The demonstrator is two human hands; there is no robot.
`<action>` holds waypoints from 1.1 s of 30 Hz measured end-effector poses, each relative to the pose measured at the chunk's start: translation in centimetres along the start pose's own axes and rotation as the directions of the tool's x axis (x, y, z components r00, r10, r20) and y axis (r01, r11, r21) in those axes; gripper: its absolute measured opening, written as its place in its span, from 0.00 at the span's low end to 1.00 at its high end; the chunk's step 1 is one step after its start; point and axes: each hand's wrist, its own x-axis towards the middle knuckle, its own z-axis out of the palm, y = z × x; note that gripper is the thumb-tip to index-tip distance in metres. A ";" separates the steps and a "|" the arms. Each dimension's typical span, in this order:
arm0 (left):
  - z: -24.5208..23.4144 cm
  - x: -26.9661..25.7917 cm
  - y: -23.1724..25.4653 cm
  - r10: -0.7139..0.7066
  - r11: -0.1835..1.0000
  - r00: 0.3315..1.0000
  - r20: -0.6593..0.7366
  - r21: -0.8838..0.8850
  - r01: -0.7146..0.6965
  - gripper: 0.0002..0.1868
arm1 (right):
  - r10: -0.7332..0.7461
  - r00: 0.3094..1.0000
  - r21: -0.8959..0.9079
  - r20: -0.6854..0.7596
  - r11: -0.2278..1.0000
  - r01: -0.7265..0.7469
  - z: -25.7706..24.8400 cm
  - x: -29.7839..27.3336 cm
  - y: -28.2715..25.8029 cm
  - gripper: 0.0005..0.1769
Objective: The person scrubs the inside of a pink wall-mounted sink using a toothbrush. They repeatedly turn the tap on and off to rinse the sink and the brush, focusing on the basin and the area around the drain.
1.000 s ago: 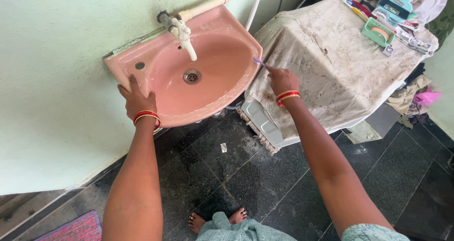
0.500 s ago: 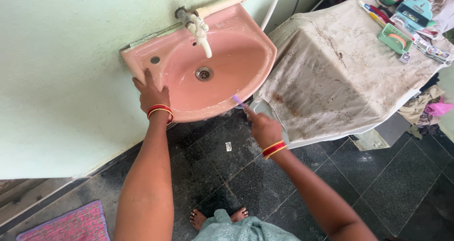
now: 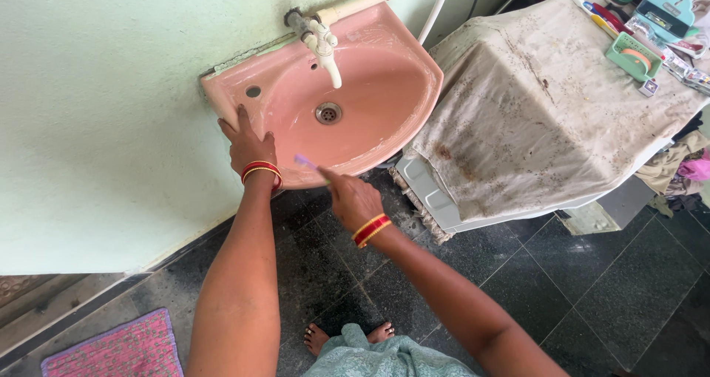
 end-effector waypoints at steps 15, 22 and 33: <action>-0.4 -0.1 0.3 -0.030 0.999 0.999 0.027 0.035 0.029 0.45 | 0.011 0.994 -0.782 0.109 0.619 0.079 -13.1 9.6 13.7 0.37; 0.1 0.1 0.1 0.025 1.000 0.999 -0.035 0.011 -0.024 0.41 | -0.336 0.774 0.069 0.537 0.932 0.356 -9.1 8.6 6.6 0.22; 0.1 0.9 0.2 0.164 0.967 0.986 -0.039 0.204 -0.153 0.32 | -0.037 0.970 -0.554 0.242 0.815 0.169 -10.8 3.8 7.2 0.36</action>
